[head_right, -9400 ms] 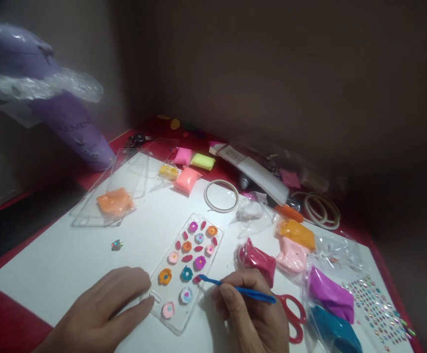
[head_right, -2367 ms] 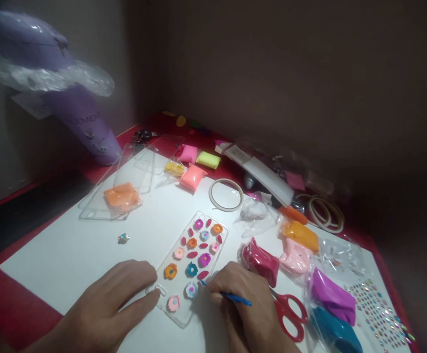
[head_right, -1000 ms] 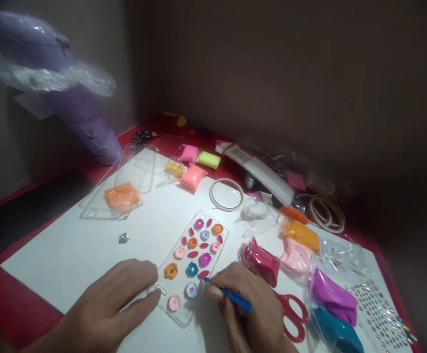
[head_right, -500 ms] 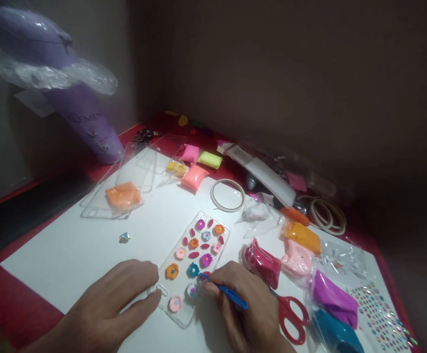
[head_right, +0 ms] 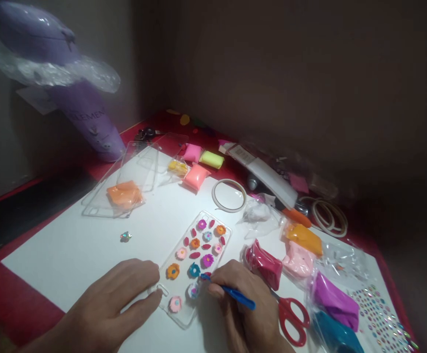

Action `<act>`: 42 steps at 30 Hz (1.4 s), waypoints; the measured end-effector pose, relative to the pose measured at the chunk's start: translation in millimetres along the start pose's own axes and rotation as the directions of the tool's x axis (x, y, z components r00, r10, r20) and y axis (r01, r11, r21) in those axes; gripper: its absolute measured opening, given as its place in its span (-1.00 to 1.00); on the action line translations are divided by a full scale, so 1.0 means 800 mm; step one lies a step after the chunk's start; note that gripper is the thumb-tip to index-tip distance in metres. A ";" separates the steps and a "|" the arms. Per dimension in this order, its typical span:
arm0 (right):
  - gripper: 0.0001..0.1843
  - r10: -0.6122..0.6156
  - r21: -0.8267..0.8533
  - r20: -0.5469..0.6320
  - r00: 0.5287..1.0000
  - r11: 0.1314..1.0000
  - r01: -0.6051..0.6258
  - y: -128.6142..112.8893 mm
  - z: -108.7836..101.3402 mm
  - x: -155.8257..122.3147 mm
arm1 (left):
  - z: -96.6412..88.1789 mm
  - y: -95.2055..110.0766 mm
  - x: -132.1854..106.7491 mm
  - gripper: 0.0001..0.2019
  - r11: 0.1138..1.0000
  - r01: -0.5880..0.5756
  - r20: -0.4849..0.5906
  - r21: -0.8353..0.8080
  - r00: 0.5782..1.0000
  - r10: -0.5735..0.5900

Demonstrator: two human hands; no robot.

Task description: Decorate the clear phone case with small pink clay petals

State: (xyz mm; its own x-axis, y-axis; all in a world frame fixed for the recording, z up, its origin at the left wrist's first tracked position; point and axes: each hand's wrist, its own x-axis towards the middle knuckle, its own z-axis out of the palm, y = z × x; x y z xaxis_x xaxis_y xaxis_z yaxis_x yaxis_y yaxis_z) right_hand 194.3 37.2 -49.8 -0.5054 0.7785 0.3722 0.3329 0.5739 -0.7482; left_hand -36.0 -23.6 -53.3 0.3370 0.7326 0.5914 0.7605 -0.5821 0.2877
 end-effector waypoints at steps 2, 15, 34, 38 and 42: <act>-0.81 -0.009 -0.015 0.009 1.000 1.000 0.009 -0.001 0.000 0.001 | 0.000 0.000 -0.001 -0.80 1.000 -0.009 0.002 0.003 1.000 0.009; -0.81 -0.019 -0.023 0.032 0.999 1.000 0.020 -0.007 -0.002 0.003 | -0.002 0.003 0.000 -0.79 1.000 0.004 0.010 0.027 1.000 -0.004; -0.81 -0.051 -0.027 0.045 0.998 0.998 0.052 0.000 0.001 0.003 | -0.002 0.001 -0.001 -0.70 1.000 -0.012 0.027 0.012 1.000 0.012; -0.82 -0.047 -0.014 0.020 0.999 0.999 0.047 -0.003 0.001 0.006 | -0.001 0.000 0.000 -0.72 1.000 -0.019 0.015 0.008 1.000 0.019; -0.80 -0.054 -0.011 0.038 0.998 0.998 0.054 -0.003 0.001 0.006 | -0.001 0.000 0.001 -0.75 1.000 -0.013 0.026 0.005 1.000 0.013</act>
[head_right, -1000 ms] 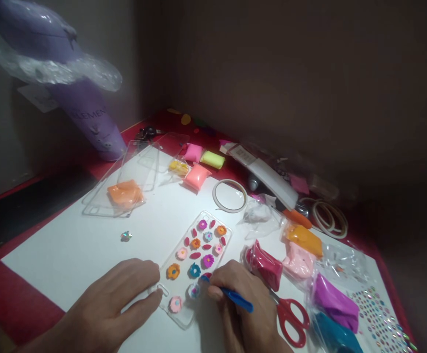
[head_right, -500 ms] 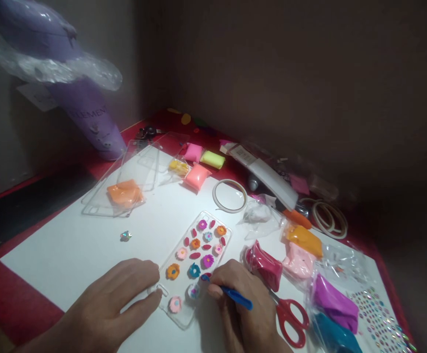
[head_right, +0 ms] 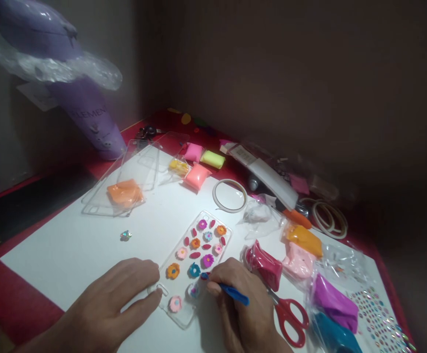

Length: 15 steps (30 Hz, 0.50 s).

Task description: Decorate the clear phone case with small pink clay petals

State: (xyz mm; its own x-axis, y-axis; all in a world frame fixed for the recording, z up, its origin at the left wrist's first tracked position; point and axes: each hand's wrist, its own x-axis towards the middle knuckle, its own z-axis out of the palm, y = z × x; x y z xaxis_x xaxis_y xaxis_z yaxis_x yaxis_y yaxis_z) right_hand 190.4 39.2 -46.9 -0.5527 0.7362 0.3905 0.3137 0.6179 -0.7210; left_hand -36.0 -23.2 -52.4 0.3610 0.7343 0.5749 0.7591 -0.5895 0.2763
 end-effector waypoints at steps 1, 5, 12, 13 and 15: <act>-0.80 -0.004 -0.001 0.005 1.000 1.000 0.004 0.000 0.000 0.000 | 0.000 0.000 0.000 -0.75 1.000 0.005 -0.003 0.002 1.000 -0.005; -0.81 -0.006 -0.003 0.010 1.000 1.000 0.007 0.001 -0.001 -0.001 | 0.001 0.001 -0.002 -0.78 1.000 0.022 -0.030 0.009 0.999 -0.021; -0.80 0.003 0.010 0.037 0.999 1.000 -0.003 -0.005 -0.002 0.000 | 0.003 0.002 -0.005 -0.75 0.999 0.034 -0.010 0.008 0.999 -0.034; -0.80 0.004 0.007 0.032 0.999 1.000 -0.004 -0.005 -0.002 0.000 | 0.003 0.002 -0.005 -0.76 0.999 0.032 -0.014 0.010 0.999 -0.031; -0.80 0.003 -0.010 0.000 1.000 1.000 -0.003 -0.005 -0.001 -0.001 | 0.002 0.002 -0.004 -0.78 1.000 0.028 -0.012 0.014 1.000 -0.028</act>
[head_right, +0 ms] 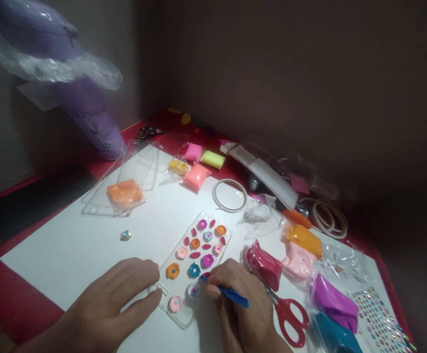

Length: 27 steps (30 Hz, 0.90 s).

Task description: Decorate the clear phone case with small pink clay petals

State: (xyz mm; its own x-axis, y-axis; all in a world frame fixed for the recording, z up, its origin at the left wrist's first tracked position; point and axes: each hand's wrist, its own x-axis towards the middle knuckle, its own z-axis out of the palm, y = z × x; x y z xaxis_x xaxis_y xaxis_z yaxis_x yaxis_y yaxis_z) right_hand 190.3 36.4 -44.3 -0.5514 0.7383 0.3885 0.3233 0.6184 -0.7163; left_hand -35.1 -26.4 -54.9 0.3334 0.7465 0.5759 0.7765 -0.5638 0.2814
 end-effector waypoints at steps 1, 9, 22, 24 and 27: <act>-0.80 0.000 -0.008 -0.014 1.000 1.000 0.000 0.000 0.000 -0.001 | -0.001 0.000 0.000 -0.79 1.000 0.003 0.004 0.004 1.000 -0.003; -0.84 0.007 0.030 -0.068 0.998 1.000 -0.005 0.002 -0.003 -0.004 | -0.001 -0.001 0.000 -0.79 1.000 -0.001 -0.001 0.008 1.000 0.001; -0.76 0.009 0.036 -0.024 1.000 0.999 -0.009 -0.005 -0.008 0.001 | -0.003 -0.004 0.004 -0.75 1.000 -0.020 0.002 0.002 1.000 0.020; -0.76 0.006 0.044 -0.012 1.000 0.999 -0.006 -0.004 -0.009 0.000 | -0.002 -0.003 0.003 -0.74 1.000 -0.020 0.011 -0.005 1.000 0.020; -0.78 -0.021 0.082 0.021 1.000 0.996 0.019 0.002 -0.009 -0.002 | -0.001 -0.003 0.002 -0.74 1.000 -0.021 0.003 -0.016 1.000 0.021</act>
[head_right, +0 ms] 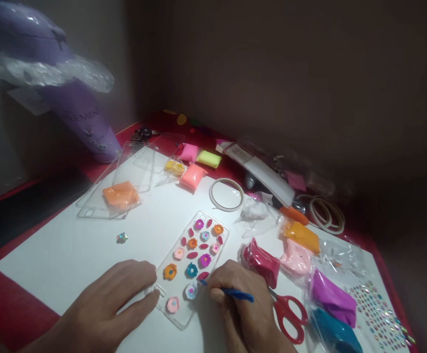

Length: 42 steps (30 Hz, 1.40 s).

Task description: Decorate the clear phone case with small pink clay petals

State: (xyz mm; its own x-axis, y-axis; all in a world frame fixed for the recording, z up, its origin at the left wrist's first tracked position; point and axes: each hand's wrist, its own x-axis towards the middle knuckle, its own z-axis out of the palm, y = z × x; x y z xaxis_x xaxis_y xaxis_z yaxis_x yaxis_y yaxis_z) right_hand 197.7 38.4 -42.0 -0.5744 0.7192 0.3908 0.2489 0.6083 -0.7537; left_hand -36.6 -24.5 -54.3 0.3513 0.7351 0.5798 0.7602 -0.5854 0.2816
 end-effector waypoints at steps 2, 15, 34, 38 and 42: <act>-0.79 -0.009 0.012 0.024 1.000 1.000 0.008 0.004 -0.001 0.000 | -0.001 0.000 0.000 -0.73 1.000 0.004 -0.001 0.010 1.000 -0.004; -0.86 0.030 0.033 -0.104 0.994 0.999 -0.026 -0.001 -0.002 0.001 | -0.004 -0.002 0.001 -0.80 0.999 -0.009 0.017 0.037 1.000 0.008; -0.83 0.033 -0.013 -0.183 0.983 0.999 -0.036 0.012 -0.005 -0.004 | -0.002 -0.011 -0.003 -0.86 0.998 -0.068 -0.002 -0.007 0.998 0.068; -0.81 0.019 -0.025 -0.120 0.993 0.999 -0.022 0.016 -0.005 -0.007 | -0.001 -0.011 -0.002 -0.86 0.998 -0.060 0.005 -0.005 0.998 0.060; -0.83 0.001 0.003 -0.092 0.996 1.000 -0.001 0.017 -0.006 -0.007 | -0.002 -0.011 0.002 -0.85 0.999 -0.051 0.028 0.019 0.998 0.050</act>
State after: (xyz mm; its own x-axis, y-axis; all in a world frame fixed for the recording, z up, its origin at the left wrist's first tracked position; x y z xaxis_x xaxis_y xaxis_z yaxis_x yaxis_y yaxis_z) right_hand 208.3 44.7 -51.8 -0.4999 0.7479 0.4366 0.2471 0.6064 -0.7558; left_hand -43.4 -18.9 -54.2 0.4045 0.7140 0.5714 0.7517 -0.6155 0.2369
